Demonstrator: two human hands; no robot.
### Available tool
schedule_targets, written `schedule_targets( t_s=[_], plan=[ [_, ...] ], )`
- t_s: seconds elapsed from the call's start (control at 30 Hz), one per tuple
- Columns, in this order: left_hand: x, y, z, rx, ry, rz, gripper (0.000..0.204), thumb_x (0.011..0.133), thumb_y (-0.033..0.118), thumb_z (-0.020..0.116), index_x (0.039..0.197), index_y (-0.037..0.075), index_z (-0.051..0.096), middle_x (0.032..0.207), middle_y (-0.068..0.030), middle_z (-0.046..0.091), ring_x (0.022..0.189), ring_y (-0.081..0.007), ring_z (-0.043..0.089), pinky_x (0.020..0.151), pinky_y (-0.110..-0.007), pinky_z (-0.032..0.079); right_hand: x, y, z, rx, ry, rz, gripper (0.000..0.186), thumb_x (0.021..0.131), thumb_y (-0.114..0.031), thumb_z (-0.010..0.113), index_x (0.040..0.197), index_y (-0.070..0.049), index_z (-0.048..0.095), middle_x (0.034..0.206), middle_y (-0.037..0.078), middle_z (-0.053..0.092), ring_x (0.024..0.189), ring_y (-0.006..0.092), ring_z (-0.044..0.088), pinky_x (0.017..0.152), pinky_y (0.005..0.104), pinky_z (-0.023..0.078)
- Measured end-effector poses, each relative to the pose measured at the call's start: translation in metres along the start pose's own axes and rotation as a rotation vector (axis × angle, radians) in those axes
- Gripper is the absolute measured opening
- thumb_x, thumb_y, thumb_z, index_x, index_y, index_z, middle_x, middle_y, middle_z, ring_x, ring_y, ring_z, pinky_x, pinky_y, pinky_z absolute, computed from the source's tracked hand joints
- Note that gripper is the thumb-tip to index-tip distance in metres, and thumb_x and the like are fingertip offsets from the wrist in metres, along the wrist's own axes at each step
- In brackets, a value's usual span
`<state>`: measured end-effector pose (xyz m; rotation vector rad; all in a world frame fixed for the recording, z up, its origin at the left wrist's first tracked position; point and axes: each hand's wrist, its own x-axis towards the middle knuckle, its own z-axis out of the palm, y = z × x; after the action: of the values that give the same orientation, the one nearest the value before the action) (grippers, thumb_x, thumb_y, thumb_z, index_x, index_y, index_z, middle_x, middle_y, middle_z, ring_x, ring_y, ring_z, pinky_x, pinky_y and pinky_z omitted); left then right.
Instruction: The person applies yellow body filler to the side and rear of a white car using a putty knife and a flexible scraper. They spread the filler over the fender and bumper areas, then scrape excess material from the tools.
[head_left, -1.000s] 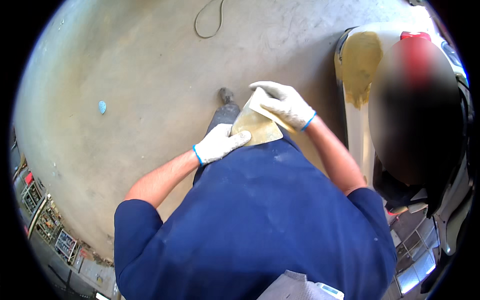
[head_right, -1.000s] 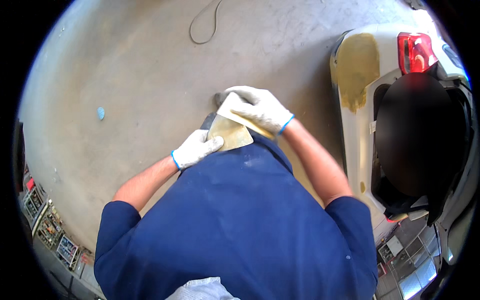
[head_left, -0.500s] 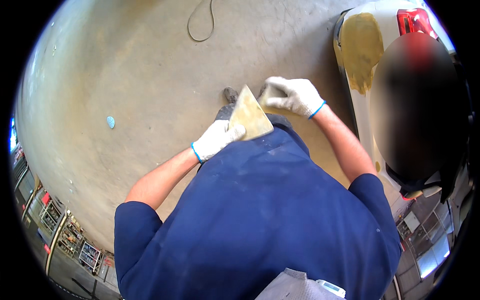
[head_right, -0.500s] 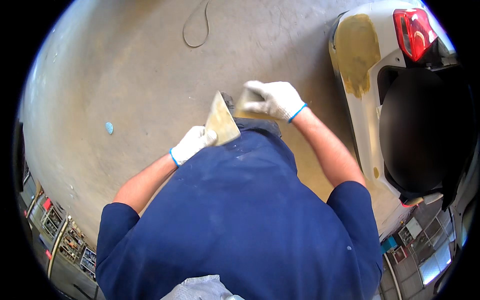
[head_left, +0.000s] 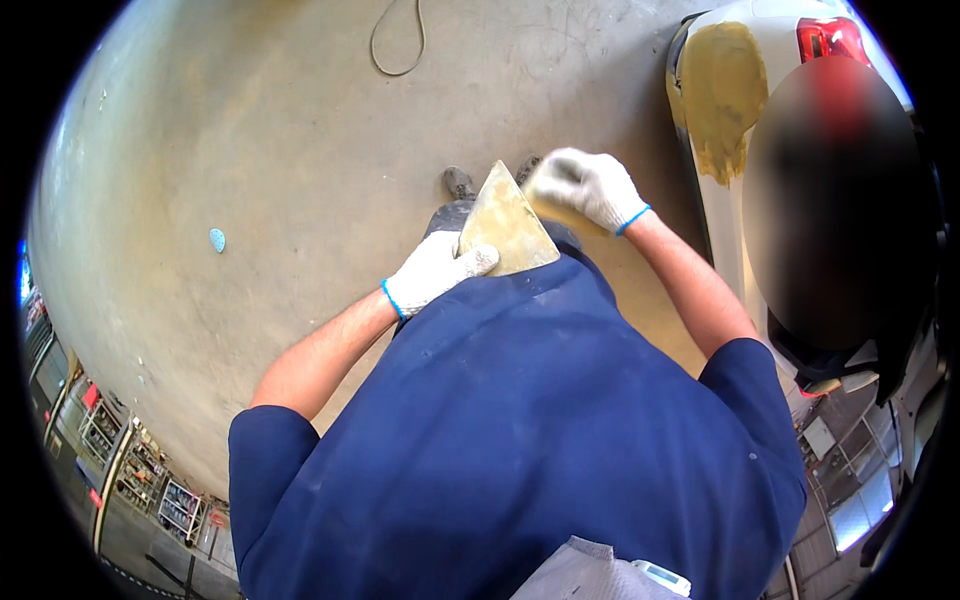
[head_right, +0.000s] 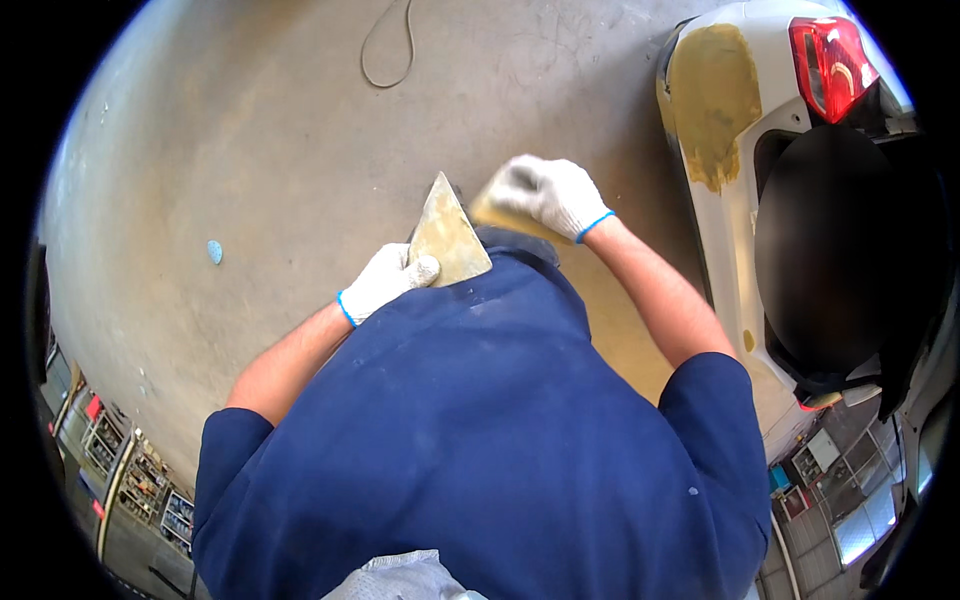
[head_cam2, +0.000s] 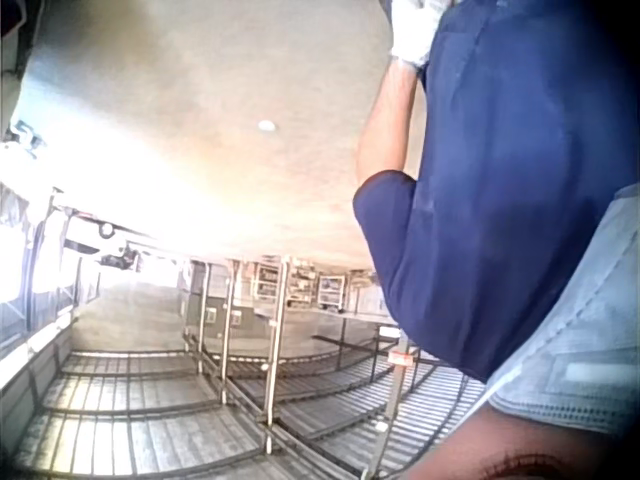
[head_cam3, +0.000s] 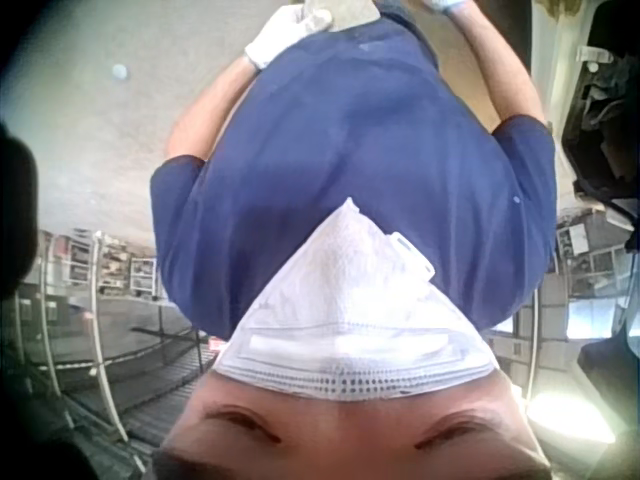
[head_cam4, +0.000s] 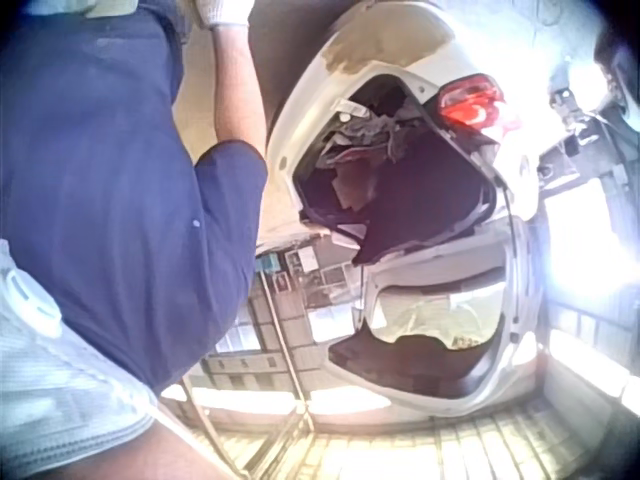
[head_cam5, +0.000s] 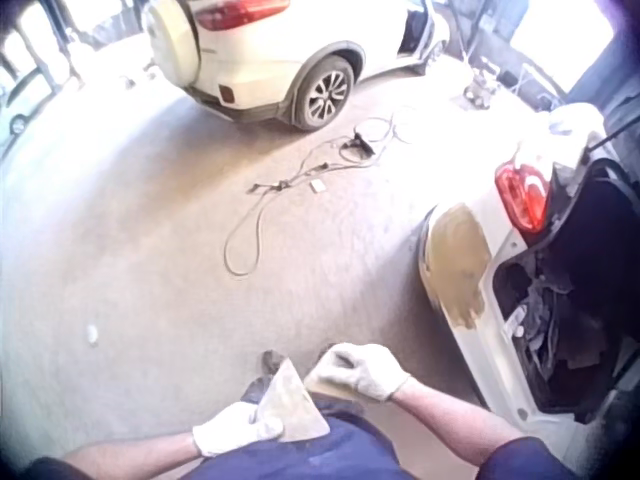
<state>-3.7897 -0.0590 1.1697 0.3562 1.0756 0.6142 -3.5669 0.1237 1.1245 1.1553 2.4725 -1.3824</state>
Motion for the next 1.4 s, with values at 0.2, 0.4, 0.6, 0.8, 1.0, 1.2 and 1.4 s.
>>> schedule_targets(
  t_s=[0.2, 0.4, 0.6, 0.8, 1.0, 1.2, 1.4],
  plan=[
    [0.008, 0.006, 0.005, 0.146, 0.086, -0.103, 0.043, 0.098, 0.032, 0.067, 0.125, -0.001, 0.064, 0.113, -0.0104, 0.071, 0.096, -0.0137, 0.065, 0.087, -0.032, 0.053, 0.022, -0.082, 0.017, 0.385, 0.067, 0.020, 0.041, 0.092, -0.039, 0.069, 0.108, -0.001, 0.070, 0.098, 0.016, 0.073, 0.090, 0.0259, 0.071, 0.082, 0.0348, 0.054],
    [0.002, -0.004, -0.014, -0.061, -0.046, -0.041, 0.058, 0.097, 0.049, 0.065, 0.123, -0.003, 0.066, 0.109, -0.0075, 0.071, 0.097, -0.0122, 0.063, 0.086, -0.031, 0.052, -0.005, 0.015, 0.029, -0.332, -0.307, -0.095, 0.033, 0.091, -0.039, 0.068, 0.107, -0.011, 0.068, 0.093, 0.016, 0.073, 0.088, 0.0371, 0.070, 0.078, 0.0413, 0.055],
    [0.000, 0.010, -0.021, 0.271, 0.062, 0.032, 0.056, 0.100, 0.054, 0.058, 0.104, 0.000, 0.069, 0.087, -0.0074, 0.070, 0.078, -0.0098, 0.062, 0.073, -0.030, 0.053, 0.012, -0.044, -0.008, 0.569, 0.351, -0.119, 0.030, 0.094, -0.016, 0.068, 0.117, -0.001, 0.057, 0.090, 0.012, 0.064, 0.082, 0.0151, 0.057, 0.080, 0.0321, 0.051],
    [0.012, 0.017, -0.063, -0.007, 0.140, 0.026, 0.059, 0.102, 0.062, 0.045, 0.066, 0.015, 0.046, 0.048, 0.0009, 0.042, 0.039, -0.0098, 0.038, 0.038, -0.027, 0.031, 0.001, -0.068, -0.021, 0.095, 0.299, -0.152, 0.033, 0.091, -0.012, 0.069, 0.120, 0.000, 0.060, 0.102, 0.019, 0.068, 0.094, 0.0190, 0.067, 0.088, 0.0342, 0.053],
    [0.006, 0.020, -0.066, 0.010, 0.211, -0.084, 0.057, 0.094, 0.068, 0.057, 0.074, 0.014, 0.054, 0.053, 0.0049, 0.043, 0.044, -0.0071, 0.038, 0.041, -0.025, 0.032, 0.007, -0.108, -0.015, 0.197, 0.229, -0.143, 0.028, 0.090, -0.007, 0.066, 0.117, -0.002, 0.064, 0.102, 0.020, 0.069, 0.094, 0.0336, 0.070, 0.086, 0.0346, 0.053],
    [-0.011, 0.033, -0.060, 0.291, 0.101, -0.027, 0.055, 0.096, 0.062, 0.059, 0.079, 0.010, 0.060, 0.057, 0.0044, 0.046, 0.048, -0.0059, 0.041, 0.046, -0.025, 0.035, 0.025, -0.111, -0.014, 0.525, 0.447, -0.032, 0.026, 0.093, -0.004, 0.065, 0.118, -0.001, 0.059, 0.106, 0.010, 0.066, 0.090, 0.0156, 0.064, 0.084, 0.0305, 0.053],
    [-0.006, 0.005, -0.066, -0.001, 0.106, 0.009, 0.042, 0.097, 0.051, 0.064, 0.087, 0.010, 0.064, 0.057, 0.0070, 0.042, 0.049, -0.0053, 0.037, 0.046, -0.024, 0.031, 0.005, -0.136, -0.015, 0.037, 0.133, -0.156, 0.015, 0.093, -0.006, 0.060, 0.108, -0.004, 0.061, 0.082, 0.018, 0.063, 0.074, 0.0328, 0.064, 0.072, 0.0370, 0.052]
  ],
)
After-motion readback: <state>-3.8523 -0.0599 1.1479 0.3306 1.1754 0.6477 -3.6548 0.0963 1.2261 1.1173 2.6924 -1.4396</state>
